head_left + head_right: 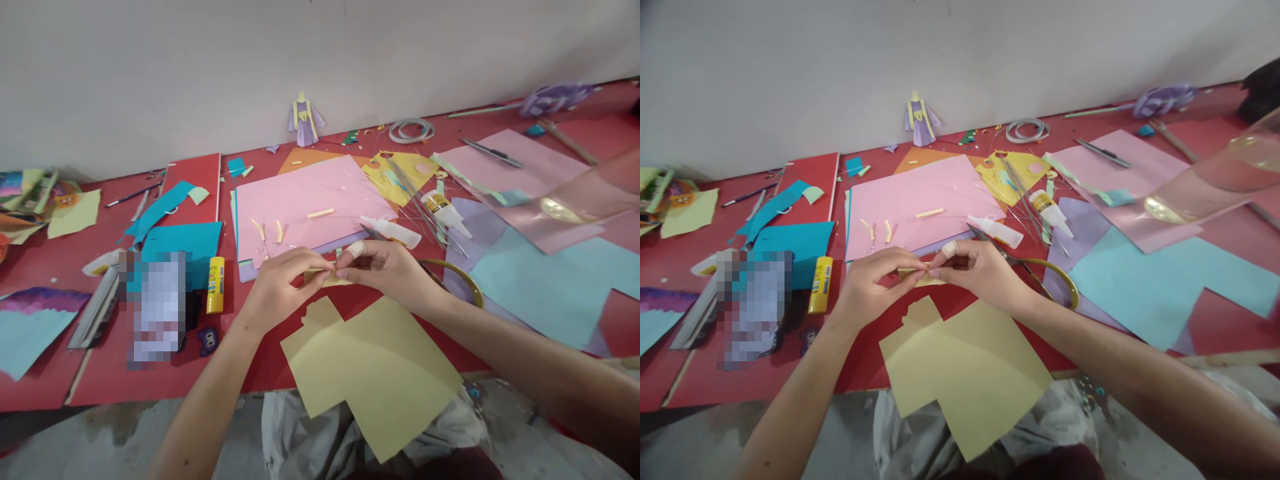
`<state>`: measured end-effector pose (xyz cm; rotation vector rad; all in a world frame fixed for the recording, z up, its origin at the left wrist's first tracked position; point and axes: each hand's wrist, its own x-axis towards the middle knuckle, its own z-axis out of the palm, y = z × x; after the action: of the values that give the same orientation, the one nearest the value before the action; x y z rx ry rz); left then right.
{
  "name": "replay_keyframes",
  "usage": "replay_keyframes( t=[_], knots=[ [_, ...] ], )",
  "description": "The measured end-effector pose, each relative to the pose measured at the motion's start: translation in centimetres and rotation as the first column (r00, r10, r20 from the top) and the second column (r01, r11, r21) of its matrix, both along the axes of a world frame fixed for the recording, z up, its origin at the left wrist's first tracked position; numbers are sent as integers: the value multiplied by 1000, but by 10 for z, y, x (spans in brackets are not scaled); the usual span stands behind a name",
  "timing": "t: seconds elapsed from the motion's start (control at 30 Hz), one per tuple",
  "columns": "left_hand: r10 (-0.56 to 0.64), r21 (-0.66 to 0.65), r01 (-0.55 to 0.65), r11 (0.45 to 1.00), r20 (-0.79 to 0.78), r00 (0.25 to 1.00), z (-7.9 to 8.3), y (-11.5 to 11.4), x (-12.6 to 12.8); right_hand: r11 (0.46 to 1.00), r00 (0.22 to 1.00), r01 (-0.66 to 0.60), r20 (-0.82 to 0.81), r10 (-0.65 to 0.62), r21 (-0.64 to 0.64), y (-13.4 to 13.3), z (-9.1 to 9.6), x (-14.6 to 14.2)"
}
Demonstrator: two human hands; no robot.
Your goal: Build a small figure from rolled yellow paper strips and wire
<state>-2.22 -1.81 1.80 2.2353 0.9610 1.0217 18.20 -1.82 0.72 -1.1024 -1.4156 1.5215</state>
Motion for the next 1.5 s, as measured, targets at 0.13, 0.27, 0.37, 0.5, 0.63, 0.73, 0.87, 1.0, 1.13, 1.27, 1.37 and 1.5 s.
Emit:
replay_keyframes(
  t=[0.13,0.27,0.37,0.5,0.63,0.73,0.87,1.0,1.13,1.27,1.37,1.5],
  knots=[
    [27,-10,-27,1000,-10,1000,1,-1,1,1000,1000,8,0,-8,4,-1,1,0],
    [59,-48,-61,997,-33,998,1,-1,1,999,999,32,14,-33,43,-2,1,0],
    [50,-35,-51,998,-31,998,0,-1,0,999,1000,16,26,-17,44,-1,1,0],
    [34,-5,-34,999,-14,999,0,-1,0,1000,1000,-21,8,21,22,1,2,-1],
    [34,-9,-34,999,-3,999,0,0,0,1000,1000,1,26,-2,22,0,3,-1],
    [51,-35,-51,998,-17,999,0,0,1,999,999,16,31,-17,35,-1,3,-1],
    [42,-31,-42,999,1,999,0,0,1,1000,999,-25,-29,24,-9,0,4,-1],
    [48,-43,-48,998,14,999,-1,0,1,1000,999,-22,-32,21,-6,0,3,-1],
    [67,-130,-65,989,15,998,0,-2,2,1000,1000,6,3,-7,27,-1,3,0],
    [61,-144,-54,988,44,997,3,-2,2,998,998,-45,-41,44,-37,-2,6,-1],
    [57,-151,-49,987,48,997,4,-2,2,997,996,-56,-71,52,-61,-2,6,-1],
    [74,-202,-65,977,40,996,3,-2,1,999,999,-36,-35,35,-39,-1,6,0]
  ],
)
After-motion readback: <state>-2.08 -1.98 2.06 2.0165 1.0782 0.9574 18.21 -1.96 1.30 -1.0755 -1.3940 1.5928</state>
